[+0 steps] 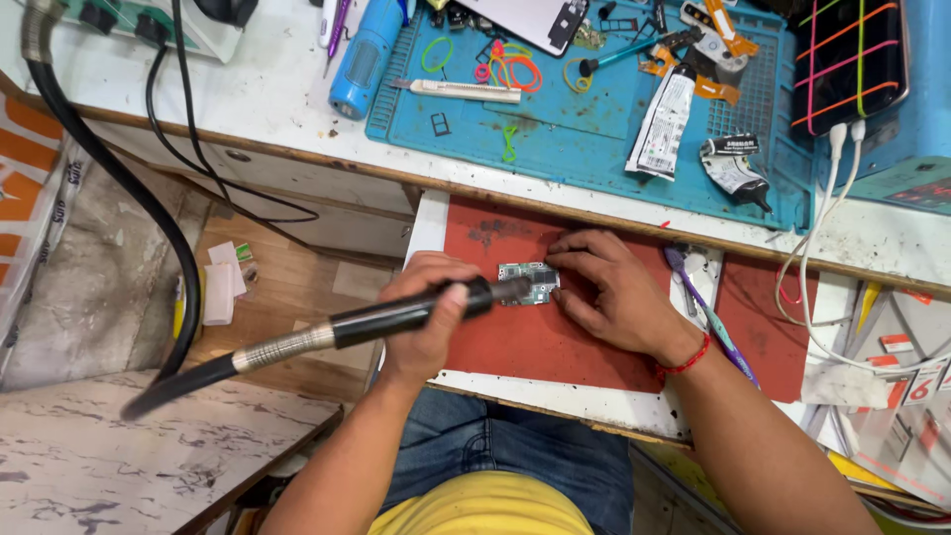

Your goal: The person uses a hot air gun to apply heat to a small circuit board placed on a red mat. They hold the board steady with one hand while directing the hot air with the other, focusing on specific areas of the board throughout the clip.

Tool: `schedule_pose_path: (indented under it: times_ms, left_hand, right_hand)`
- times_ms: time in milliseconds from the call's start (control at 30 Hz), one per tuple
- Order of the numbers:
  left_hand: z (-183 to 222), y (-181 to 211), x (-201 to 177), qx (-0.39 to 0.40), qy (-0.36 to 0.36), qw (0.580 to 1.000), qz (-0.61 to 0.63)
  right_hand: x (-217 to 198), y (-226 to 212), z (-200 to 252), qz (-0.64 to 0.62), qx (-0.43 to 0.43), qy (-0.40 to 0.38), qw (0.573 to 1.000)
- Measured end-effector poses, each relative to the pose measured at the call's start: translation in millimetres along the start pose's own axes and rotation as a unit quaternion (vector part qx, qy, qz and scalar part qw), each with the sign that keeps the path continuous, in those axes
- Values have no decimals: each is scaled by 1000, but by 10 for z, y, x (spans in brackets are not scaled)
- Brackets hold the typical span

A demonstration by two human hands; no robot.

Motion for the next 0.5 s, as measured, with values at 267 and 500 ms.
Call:
schedule_pose_path:
  times_ms: [267, 500]
  left_hand:
    - [-9, 39, 13, 3, -3, 1000, -30]
    - [7, 40, 37, 3, -24, 1000, -20]
  right_hand:
    - [14, 9, 3, -8, -11, 4, 1000]
    - [12, -3, -5, 15, -13, 8, 1000]
Point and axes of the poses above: each hand's wrist, its own z-axis away from the middle knuckle, its own x-axis out of the palm, y = z × x, the point moved 10 cm from there along -z, towards the middle knuckle, and after that the axes turned 6 degrees about -x, right-handed, at the moved point
